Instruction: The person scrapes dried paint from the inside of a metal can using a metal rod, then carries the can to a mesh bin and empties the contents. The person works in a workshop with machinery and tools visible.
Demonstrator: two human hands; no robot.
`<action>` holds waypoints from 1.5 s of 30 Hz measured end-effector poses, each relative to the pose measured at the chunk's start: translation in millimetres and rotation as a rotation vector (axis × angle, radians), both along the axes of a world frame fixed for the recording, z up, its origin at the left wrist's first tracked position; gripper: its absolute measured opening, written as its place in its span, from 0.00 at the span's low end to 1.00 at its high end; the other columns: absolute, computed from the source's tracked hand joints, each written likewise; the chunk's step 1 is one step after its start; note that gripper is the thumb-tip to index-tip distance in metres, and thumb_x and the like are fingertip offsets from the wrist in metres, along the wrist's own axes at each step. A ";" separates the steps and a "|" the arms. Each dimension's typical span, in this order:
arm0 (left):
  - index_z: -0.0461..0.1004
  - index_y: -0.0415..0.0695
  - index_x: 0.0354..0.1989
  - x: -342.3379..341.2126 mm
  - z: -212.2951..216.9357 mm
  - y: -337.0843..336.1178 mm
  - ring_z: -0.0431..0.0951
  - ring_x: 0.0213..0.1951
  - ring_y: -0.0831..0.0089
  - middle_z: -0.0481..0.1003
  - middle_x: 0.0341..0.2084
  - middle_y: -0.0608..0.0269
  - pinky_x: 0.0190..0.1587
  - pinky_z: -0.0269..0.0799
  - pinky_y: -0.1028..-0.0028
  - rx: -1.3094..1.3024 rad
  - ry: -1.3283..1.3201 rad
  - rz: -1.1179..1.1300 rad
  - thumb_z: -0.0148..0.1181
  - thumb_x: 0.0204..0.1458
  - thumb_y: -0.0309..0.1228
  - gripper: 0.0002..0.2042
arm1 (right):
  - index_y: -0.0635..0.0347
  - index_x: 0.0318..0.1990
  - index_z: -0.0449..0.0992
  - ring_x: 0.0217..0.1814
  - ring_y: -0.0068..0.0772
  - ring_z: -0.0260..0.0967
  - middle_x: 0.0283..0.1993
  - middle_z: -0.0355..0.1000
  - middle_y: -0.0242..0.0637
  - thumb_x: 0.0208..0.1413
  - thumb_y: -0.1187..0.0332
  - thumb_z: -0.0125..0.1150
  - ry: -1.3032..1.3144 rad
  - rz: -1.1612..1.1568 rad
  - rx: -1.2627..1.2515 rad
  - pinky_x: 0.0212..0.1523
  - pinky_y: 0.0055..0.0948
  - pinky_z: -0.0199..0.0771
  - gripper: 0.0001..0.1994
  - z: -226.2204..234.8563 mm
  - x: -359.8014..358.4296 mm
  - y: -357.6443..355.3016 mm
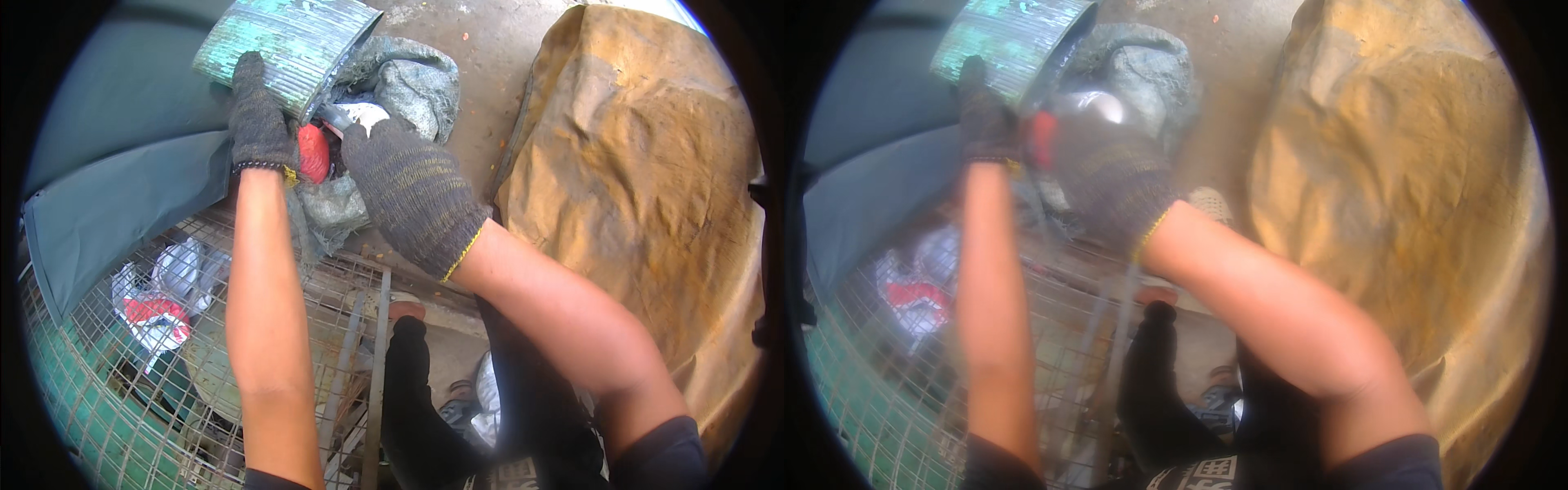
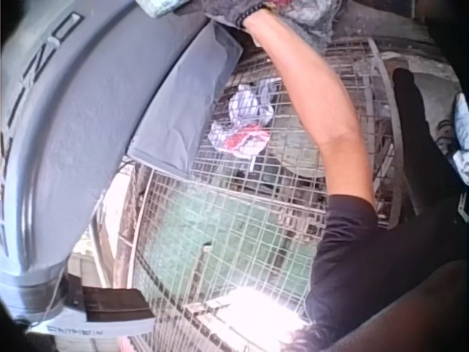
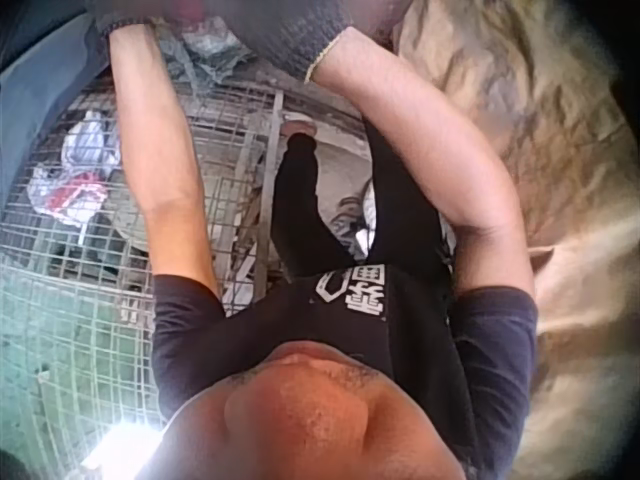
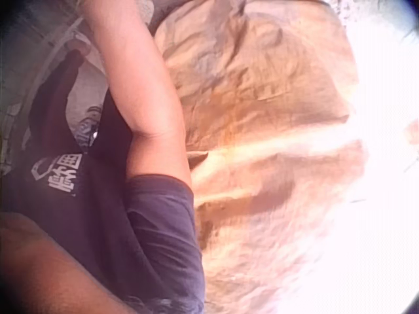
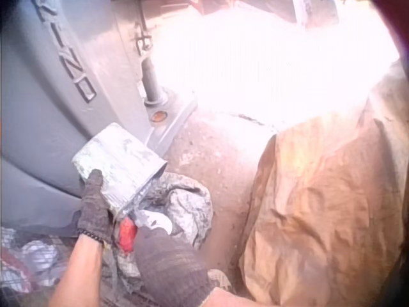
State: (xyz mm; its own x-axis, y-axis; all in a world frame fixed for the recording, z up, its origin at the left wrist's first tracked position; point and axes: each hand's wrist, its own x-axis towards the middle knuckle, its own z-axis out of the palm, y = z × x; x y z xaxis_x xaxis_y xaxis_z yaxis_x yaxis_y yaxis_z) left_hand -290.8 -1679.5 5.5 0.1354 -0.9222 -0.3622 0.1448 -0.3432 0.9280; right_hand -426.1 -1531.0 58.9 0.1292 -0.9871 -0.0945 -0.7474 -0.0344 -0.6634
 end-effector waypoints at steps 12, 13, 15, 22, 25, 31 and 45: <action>0.65 0.45 0.66 26.4 -38.6 -21.2 0.76 0.49 0.69 0.75 0.51 0.60 0.45 0.76 0.65 0.074 0.216 0.011 0.63 0.60 0.52 0.32 | 0.60 0.62 0.65 0.47 0.60 0.75 0.46 0.73 0.54 0.55 0.75 0.61 -0.146 -0.193 0.168 0.43 0.52 0.76 0.26 9.5 10.8 35.5; 0.65 0.45 0.66 26.0 -37.1 -18.3 0.76 0.49 0.68 0.75 0.51 0.59 0.45 0.77 0.64 0.076 0.183 -0.011 0.63 0.60 0.52 0.32 | 0.60 0.61 0.67 0.47 0.61 0.76 0.46 0.74 0.54 0.55 0.75 0.62 -0.112 -0.222 0.169 0.44 0.52 0.76 0.25 6.4 11.8 38.6; 0.64 0.46 0.67 29.7 -35.0 -10.8 0.76 0.51 0.67 0.74 0.52 0.59 0.46 0.77 0.63 0.073 0.115 -0.050 0.63 0.60 0.51 0.32 | 0.59 0.60 0.70 0.47 0.62 0.75 0.45 0.75 0.55 0.55 0.74 0.62 -0.135 -0.301 0.125 0.44 0.52 0.76 0.23 7.7 10.7 42.5; 0.51 0.48 0.74 57.3 -50.2 -11.8 0.74 0.56 0.59 0.67 0.60 0.53 0.54 0.78 0.58 0.113 0.438 0.014 0.62 0.61 0.48 0.38 | 0.57 0.55 0.77 0.46 0.62 0.76 0.45 0.78 0.56 0.58 0.73 0.58 -0.275 -0.377 -0.028 0.46 0.52 0.75 0.17 17.5 9.4 16.7; 0.51 0.48 0.74 57.1 -46.9 -5.1 0.73 0.57 0.59 0.67 0.60 0.53 0.55 0.77 0.58 0.062 0.329 0.011 0.62 0.61 0.48 0.38 | 0.58 0.54 0.78 0.46 0.62 0.76 0.44 0.78 0.55 0.58 0.72 0.58 -0.332 -0.299 -0.030 0.46 0.52 0.75 0.16 21.9 4.0 -1.2; 0.56 0.48 0.72 41.2 -22.9 6.5 0.72 0.58 0.60 0.68 0.60 0.53 0.58 0.73 0.57 -0.008 0.211 0.122 0.61 0.61 0.52 0.36 | 0.60 0.52 0.79 0.47 0.62 0.76 0.43 0.78 0.56 0.57 0.71 0.58 -0.220 -0.308 0.026 0.46 0.52 0.74 0.15 -19.6 -4.9 -11.1; 0.42 0.51 0.76 48.5 -44.5 -0.2 0.70 0.61 0.58 0.62 0.66 0.52 0.61 0.72 0.57 -0.050 0.117 0.188 0.60 0.62 0.47 0.41 | 0.60 0.50 0.78 0.44 0.62 0.75 0.39 0.77 0.57 0.61 0.71 0.56 -0.195 -0.283 -0.060 0.44 0.54 0.72 0.12 -19.9 19.8 -22.7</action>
State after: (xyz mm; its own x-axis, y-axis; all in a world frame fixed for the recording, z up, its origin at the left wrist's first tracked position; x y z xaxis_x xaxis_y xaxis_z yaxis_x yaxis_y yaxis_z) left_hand -242.2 -1679.7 -39.0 0.2664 -0.9020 -0.3399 0.3098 -0.2538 0.9163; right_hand -406.3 -1553.7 39.0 -0.1407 -0.9894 -0.0359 -0.5923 0.1132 -0.7977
